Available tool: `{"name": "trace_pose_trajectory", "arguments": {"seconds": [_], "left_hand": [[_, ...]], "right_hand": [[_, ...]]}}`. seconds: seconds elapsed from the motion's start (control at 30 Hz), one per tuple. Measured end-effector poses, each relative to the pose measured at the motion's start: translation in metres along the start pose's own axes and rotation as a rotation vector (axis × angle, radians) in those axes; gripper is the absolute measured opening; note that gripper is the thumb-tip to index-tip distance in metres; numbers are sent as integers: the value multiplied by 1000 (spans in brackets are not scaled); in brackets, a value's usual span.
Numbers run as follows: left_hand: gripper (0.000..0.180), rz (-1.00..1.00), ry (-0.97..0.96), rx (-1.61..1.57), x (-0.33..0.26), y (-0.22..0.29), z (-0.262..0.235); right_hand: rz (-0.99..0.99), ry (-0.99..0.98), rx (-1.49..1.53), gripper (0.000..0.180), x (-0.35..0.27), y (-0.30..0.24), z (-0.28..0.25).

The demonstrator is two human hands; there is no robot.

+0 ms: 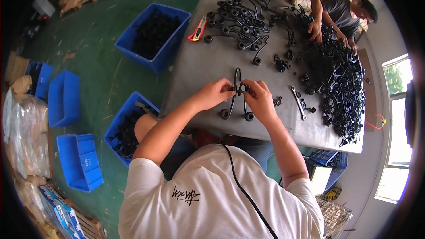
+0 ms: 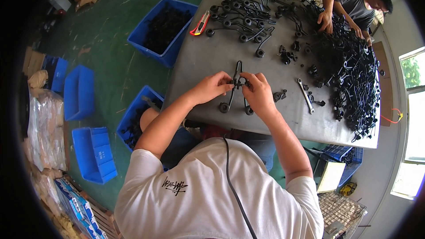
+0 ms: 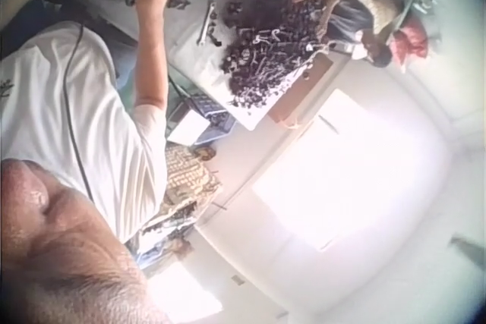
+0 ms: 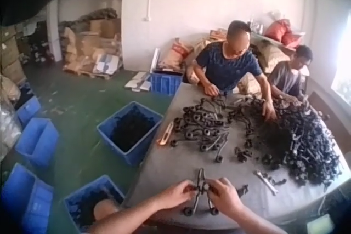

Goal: Assembling small black mechanical components on a work table.

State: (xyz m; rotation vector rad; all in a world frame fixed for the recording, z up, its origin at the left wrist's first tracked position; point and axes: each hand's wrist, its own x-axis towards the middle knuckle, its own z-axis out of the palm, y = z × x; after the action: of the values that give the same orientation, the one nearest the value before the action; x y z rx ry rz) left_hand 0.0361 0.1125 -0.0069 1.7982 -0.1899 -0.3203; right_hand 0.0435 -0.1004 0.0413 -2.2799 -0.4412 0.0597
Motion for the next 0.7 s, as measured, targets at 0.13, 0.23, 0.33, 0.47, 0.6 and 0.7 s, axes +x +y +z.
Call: {"name": "trace_pose_trajectory", "arguments": {"seconds": [0.13,0.23,0.33,0.47,0.6,0.7], "left_hand": [[31,58,8,135,0,1,-1],[32,148,10,154,0,1,-4],[34,228,4,219,2,-2,-9],[34,465,52,410,4,-4,-11],[36,492,22,385,6,-5,-10],[39,420,-51,351,10,-4,-12]], "right_hand": [[30,-13,-9,41,2,3,3],[36,-18,-55,40,4,1,-1],[42,-52,-40,38,8,-7,-2],[42,-73,-88,38,13,-1,3],[45,-40,-73,39,11,6,6],[73,-11,-36,37,4,5,11]]}}
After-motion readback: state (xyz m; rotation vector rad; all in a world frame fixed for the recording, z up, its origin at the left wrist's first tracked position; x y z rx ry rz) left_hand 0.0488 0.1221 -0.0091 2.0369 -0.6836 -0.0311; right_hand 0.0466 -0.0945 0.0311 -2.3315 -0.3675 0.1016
